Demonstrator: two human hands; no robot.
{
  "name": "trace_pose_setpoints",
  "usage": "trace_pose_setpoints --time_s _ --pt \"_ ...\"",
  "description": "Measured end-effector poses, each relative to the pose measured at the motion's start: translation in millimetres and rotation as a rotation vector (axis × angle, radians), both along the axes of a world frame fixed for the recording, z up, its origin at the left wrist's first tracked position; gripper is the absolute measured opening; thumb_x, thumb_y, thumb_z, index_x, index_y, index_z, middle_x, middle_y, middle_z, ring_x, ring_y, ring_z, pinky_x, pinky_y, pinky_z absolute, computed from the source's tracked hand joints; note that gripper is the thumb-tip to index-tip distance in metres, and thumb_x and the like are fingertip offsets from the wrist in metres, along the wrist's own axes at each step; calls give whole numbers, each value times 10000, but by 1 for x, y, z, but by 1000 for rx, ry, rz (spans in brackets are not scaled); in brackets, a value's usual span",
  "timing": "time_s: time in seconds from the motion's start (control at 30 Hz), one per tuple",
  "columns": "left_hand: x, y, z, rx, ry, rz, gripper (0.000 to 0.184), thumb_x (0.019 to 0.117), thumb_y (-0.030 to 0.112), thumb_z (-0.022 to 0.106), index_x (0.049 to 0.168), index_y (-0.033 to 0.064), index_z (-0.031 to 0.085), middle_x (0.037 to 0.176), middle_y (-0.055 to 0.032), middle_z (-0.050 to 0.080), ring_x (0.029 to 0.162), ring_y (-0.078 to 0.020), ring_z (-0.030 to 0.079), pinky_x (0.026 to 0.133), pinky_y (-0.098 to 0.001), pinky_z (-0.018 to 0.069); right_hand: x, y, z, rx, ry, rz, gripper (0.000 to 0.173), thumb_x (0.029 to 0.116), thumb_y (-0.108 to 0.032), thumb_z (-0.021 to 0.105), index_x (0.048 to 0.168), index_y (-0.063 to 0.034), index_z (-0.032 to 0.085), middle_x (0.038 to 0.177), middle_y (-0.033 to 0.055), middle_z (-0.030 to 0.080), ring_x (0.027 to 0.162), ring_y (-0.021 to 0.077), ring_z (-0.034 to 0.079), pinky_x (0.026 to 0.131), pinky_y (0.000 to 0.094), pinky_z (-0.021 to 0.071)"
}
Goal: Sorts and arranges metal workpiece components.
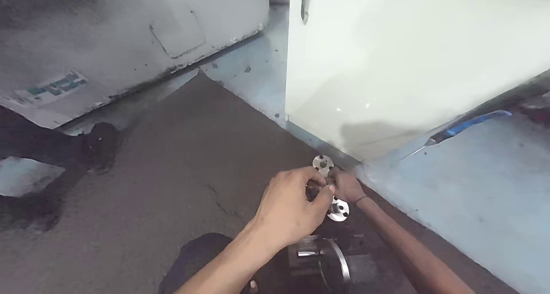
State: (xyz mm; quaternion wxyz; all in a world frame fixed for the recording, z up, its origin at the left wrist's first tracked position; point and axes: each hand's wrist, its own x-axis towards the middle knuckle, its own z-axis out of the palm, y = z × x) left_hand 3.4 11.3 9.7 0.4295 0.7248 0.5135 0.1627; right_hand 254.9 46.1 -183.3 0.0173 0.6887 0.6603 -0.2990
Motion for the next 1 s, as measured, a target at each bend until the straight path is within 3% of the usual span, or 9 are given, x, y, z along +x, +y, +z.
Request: trace_pose_setpoints --time_s 0.13,0.2,0.33,0.47,0.67,0.87,1.0 --pt "-3 3 -3 15 4 21 246 986 393 615 1054 198 747 936 76 730 836 -7 676 751 -255 565 5 -2 -22 -13 11 35 446 1044 -329 523 1301 31 578 1148 257 675 1097 419 665 966 594 501" --pt "0 4 -5 7 10 16 242 987 391 617 1056 198 746 938 77 728 836 -6 673 748 -256 562 10 0 -28 6 25 68 431 1052 -315 523 1308 23 597 1198 255 667 1145 414 651 1006 591 488" --pt "7 5 -10 13 8 -20 244 984 376 612 1062 187 744 937 77 726 843 -5 674 763 -251 566 0 6 -16 -58 -38 199 382 1025 -279 569 1249 24 623 1199 253 661 1162 423 633 994 599 478" --pt "5 8 -11 17 12 5 231 980 380 619 1046 195 740 924 90 724 800 11 667 720 -220 562 -11 4 -12 -99 -73 184 433 1024 -309 578 1315 12 593 1255 261 642 1176 440 628 986 615 481" --pt "2 4 -10 19 35 1 226 983 390 615 1048 213 739 907 105 724 788 19 668 709 -218 565 -2 8 -17 -61 -65 150 381 1043 -330 553 1219 -7 651 1137 237 686 1108 420 656 960 603 497" --pt "2 -1 -8 42 18 2 214 976 383 624 1043 216 740 915 106 723 790 15 669 708 -222 565 7 0 -18 -57 -34 133 363 1003 -311 593 1206 -17 653 1082 227 697 1053 413 673 923 621 508" --pt "2 -6 -4 33 2 -5 206 972 377 625 1043 226 745 893 117 721 766 30 660 686 -208 561 21 -8 -4 -61 -23 100 349 974 -341 616 1111 -26 678 1007 200 700 989 393 677 875 618 510"
